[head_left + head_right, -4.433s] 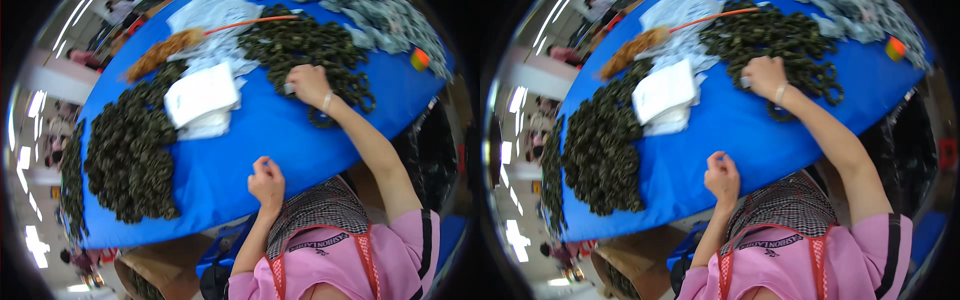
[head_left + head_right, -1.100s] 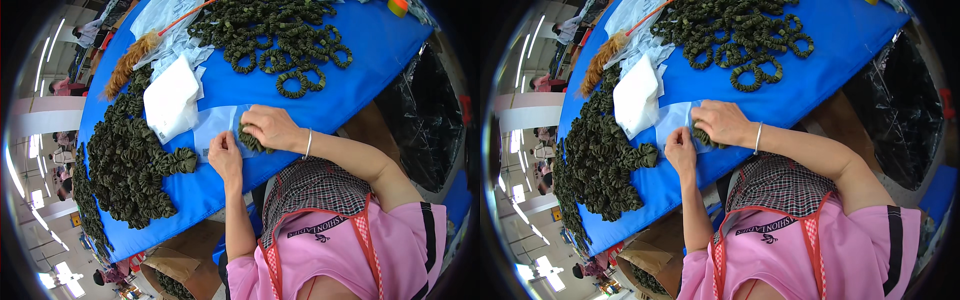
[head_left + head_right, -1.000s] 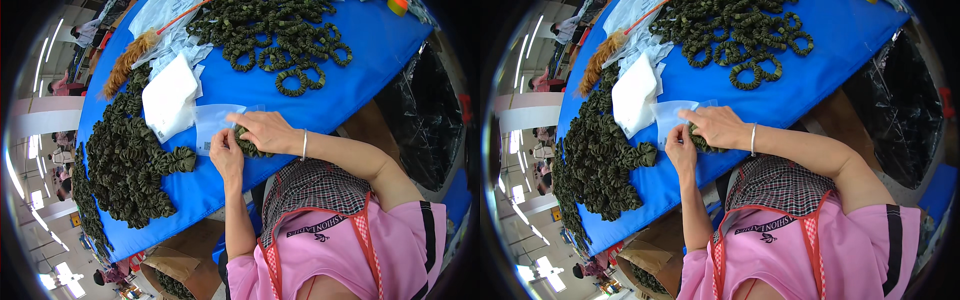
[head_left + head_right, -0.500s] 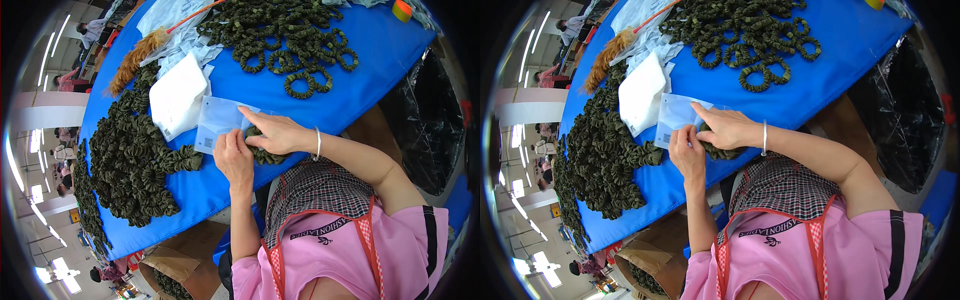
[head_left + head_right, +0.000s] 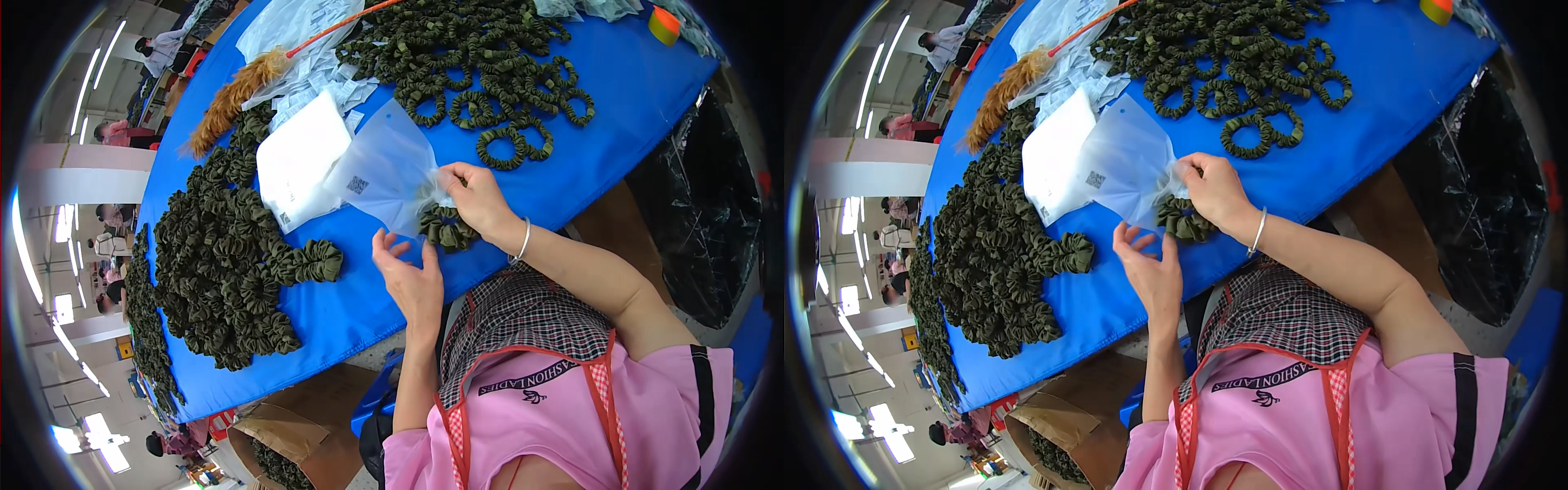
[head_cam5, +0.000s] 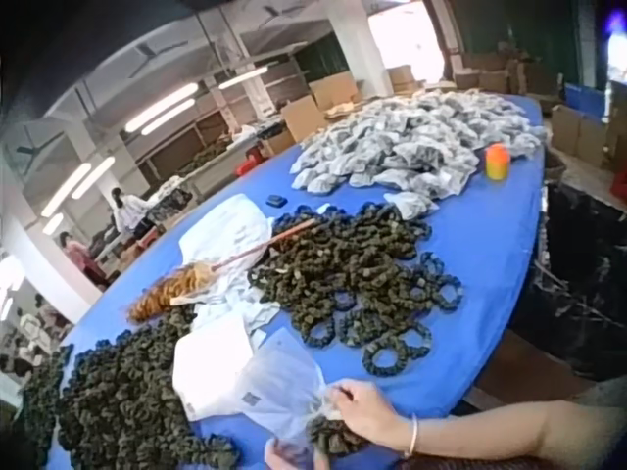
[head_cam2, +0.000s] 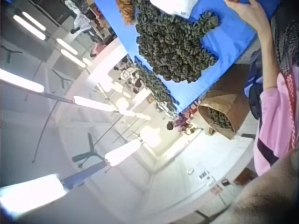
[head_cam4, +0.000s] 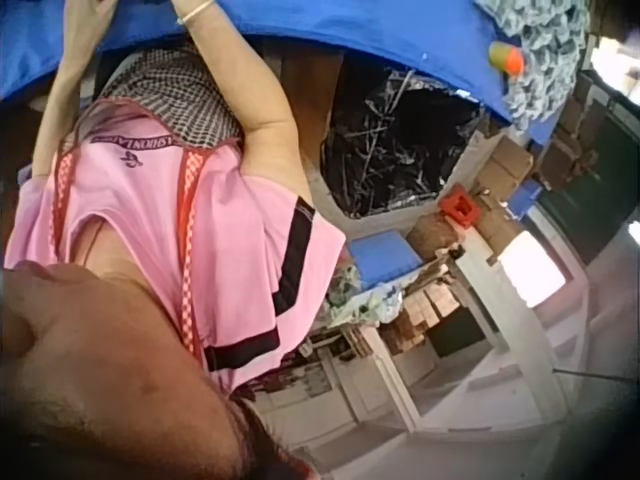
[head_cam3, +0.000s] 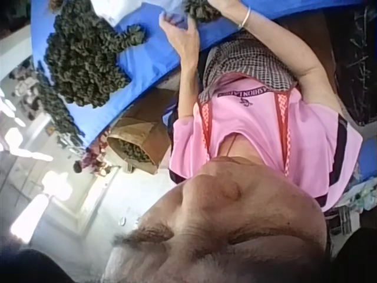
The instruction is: The person packs green, coiled hair scrunchies into small clear plastic bags at a blue-covered table. They pick up a scrunchie, place it into a bag, and set the filled bag aside, repeating this process continuously. The person also uses a feather duster to sweep loose items on the table.
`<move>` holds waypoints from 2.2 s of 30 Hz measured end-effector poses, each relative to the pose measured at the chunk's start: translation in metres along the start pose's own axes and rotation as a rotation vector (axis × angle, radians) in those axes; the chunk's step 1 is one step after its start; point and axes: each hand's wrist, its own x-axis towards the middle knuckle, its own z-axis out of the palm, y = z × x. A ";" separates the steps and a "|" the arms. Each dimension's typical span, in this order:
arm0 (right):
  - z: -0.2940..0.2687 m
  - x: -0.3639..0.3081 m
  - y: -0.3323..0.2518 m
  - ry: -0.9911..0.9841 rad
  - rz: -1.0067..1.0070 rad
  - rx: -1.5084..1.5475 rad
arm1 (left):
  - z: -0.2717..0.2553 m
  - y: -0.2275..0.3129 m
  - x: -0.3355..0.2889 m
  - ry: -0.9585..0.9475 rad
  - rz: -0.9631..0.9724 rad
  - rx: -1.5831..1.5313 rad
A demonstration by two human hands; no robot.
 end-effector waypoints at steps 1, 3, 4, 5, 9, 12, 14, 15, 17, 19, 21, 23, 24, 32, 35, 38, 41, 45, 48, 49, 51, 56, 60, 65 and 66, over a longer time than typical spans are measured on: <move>0.002 0.000 -0.004 -0.001 0.006 0.016 | 0.001 -0.003 0.004 -0.072 -0.075 -0.040; 0.004 -0.006 -0.014 0.001 0.016 0.047 | 0.005 -0.015 0.013 -0.223 -0.219 -0.122; 0.006 -0.005 -0.014 0.022 -0.015 -0.011 | 0.011 -0.017 0.013 -0.144 -0.153 -0.153; 0.007 -0.003 -0.012 0.044 -0.054 -0.062 | 0.016 -0.020 0.012 -0.147 -0.112 -0.202; 0.021 0.000 -0.013 0.258 -0.523 -0.526 | 0.029 -0.014 -0.005 -0.190 -0.081 -0.297; 0.027 0.000 -0.017 0.191 -0.638 -0.699 | 0.028 -0.016 -0.005 -0.170 -0.153 -0.191; 0.023 0.001 -0.019 0.124 -0.597 -0.794 | 0.027 -0.016 -0.003 -0.130 -0.127 -0.156; 0.019 -0.003 -0.023 0.052 -0.500 -0.827 | 0.022 -0.018 -0.004 -0.087 -0.123 -0.114; 0.015 -0.001 -0.032 -0.139 -0.294 -0.874 | 0.014 -0.023 -0.006 -0.095 -0.071 -0.038; 0.016 -0.001 -0.038 -0.384 -0.066 -0.898 | 0.006 -0.019 -0.013 -0.168 -0.060 -0.040; 0.023 0.002 -0.043 -0.416 -0.021 -0.855 | 0.005 -0.026 -0.018 -0.187 -0.024 -0.008; 0.021 -0.003 -0.044 -0.342 -0.061 -0.817 | 0.009 -0.025 -0.022 -0.184 -0.017 -0.020; 0.020 -0.001 -0.021 -0.204 -0.154 -0.810 | 0.006 -0.020 -0.022 -0.211 -0.094 -0.040; 0.005 -0.040 -0.017 -0.423 0.330 0.374 | -0.006 -0.020 -0.048 -0.197 -0.114 -0.095; -0.001 -0.036 0.004 -0.247 -0.008 -0.036 | 0.002 -0.026 -0.051 -0.208 -0.115 -0.100; 0.003 -0.050 -0.002 -0.145 -0.372 -0.806 | 0.008 -0.043 -0.053 -0.216 -0.132 -0.074; 0.009 -0.060 -0.005 -0.034 -0.524 -1.094 | 0.017 -0.059 -0.054 -0.232 -0.125 -0.067; 0.017 -0.061 -0.006 0.069 -0.525 -1.010 | 0.016 -0.059 -0.053 -0.199 -0.068 -0.128; 0.016 -0.049 0.003 -0.032 -0.371 -0.759 | 0.004 -0.041 -0.050 -0.183 -0.076 -0.047; 0.012 -0.042 0.006 -0.109 -0.302 -0.593 | 0.000 -0.036 -0.047 -0.179 -0.079 0.007; 0.000 -0.045 -0.004 -0.353 -0.281 -0.395 | -0.003 -0.034 -0.039 -0.227 -0.124 -0.017; -0.018 -0.050 -0.036 -0.549 0.054 -0.276 | 0.012 -0.042 -0.038 -0.387 -0.123 -0.029; -0.009 -0.038 -0.013 -0.317 0.037 -0.034 | 0.014 -0.028 -0.041 -0.377 -0.075 -0.033; 0.012 -0.052 0.003 -0.082 -0.003 0.216 | -0.003 -0.010 -0.029 -0.313 -0.092 0.066; 0.011 -0.053 0.000 -0.107 0.022 0.188 | -0.008 -0.008 -0.026 -0.327 -0.116 0.080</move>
